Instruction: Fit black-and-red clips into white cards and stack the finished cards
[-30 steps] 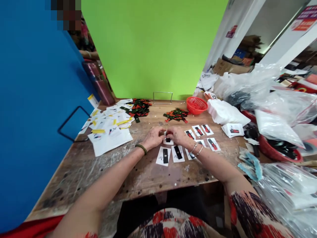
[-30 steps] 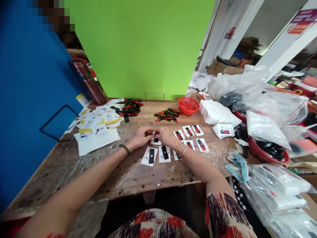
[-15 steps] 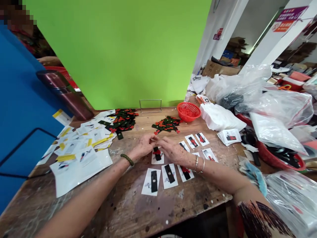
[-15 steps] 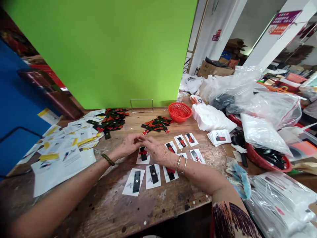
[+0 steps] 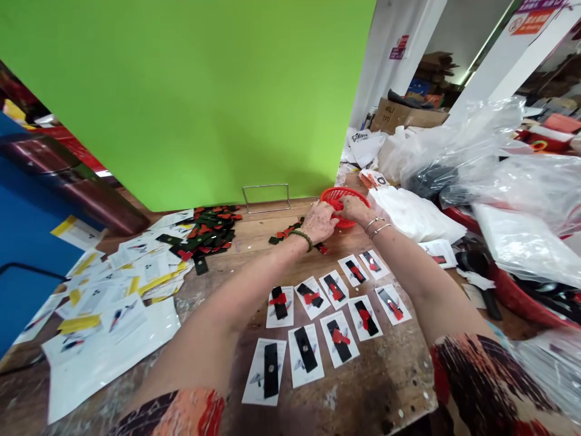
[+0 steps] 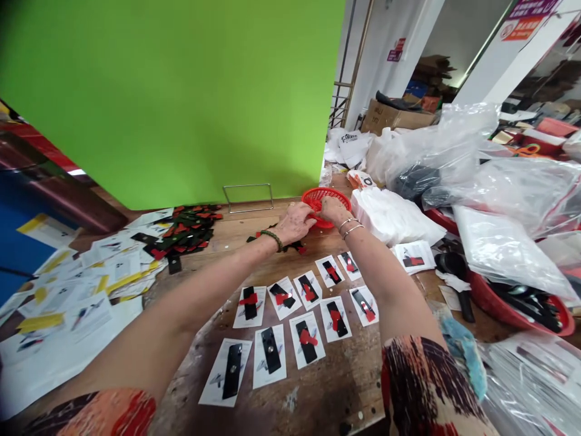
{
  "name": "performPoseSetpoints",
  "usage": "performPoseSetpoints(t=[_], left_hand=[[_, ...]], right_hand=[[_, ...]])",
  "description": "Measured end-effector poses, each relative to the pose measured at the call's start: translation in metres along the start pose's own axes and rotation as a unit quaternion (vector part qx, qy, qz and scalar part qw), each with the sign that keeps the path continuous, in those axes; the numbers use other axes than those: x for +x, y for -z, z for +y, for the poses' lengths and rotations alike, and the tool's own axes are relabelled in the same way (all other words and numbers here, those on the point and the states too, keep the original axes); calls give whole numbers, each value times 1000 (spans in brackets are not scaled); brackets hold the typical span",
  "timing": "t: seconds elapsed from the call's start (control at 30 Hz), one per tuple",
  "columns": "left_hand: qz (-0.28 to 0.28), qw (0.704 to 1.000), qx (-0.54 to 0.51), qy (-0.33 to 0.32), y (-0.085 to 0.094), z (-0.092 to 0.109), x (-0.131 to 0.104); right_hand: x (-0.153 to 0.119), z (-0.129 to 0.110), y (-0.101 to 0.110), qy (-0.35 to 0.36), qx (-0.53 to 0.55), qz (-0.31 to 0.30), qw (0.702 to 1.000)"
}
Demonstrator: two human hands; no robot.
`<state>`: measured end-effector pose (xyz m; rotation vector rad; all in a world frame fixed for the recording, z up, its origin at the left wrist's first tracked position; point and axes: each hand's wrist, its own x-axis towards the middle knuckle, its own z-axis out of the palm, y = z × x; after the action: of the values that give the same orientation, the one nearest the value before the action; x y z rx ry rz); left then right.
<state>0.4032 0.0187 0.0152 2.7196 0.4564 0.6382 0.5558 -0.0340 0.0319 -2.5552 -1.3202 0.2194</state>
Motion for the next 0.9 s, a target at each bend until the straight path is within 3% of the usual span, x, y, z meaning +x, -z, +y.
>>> performPoseSetpoints(t=[0.13, 0.27, 0.43, 0.53, 0.6, 0.7, 0.8, 0.9], left_hand=[[20, 999, -27, 7, -10, -5, -2], [26, 998, -50, 15, -8, -7, 0], [24, 994, -72, 75, -6, -5, 12], [61, 983, -143, 101, -5, 0, 20], [80, 956, -252, 131, -2, 5, 22], [70, 866, -447, 212, 8, 17, 11], [76, 788, -556, 255, 25, 31, -19], [61, 763, -585, 269, 43, 43, -58]], right_hand=[[15, 4, -11, -26, 61, 1, 998], [17, 19, -4, -52, 165, -1, 985], [13, 26, 10, -68, 313, -26, 947], [2, 21, 18, -60, 383, -25, 922], [-10, 16, 23, -39, 453, -30, 890], [-37, 8, 25, 6, 548, -41, 836], [-72, -3, 19, 47, 570, -32, 820], [-113, -18, 9, 81, 566, -39, 819]])
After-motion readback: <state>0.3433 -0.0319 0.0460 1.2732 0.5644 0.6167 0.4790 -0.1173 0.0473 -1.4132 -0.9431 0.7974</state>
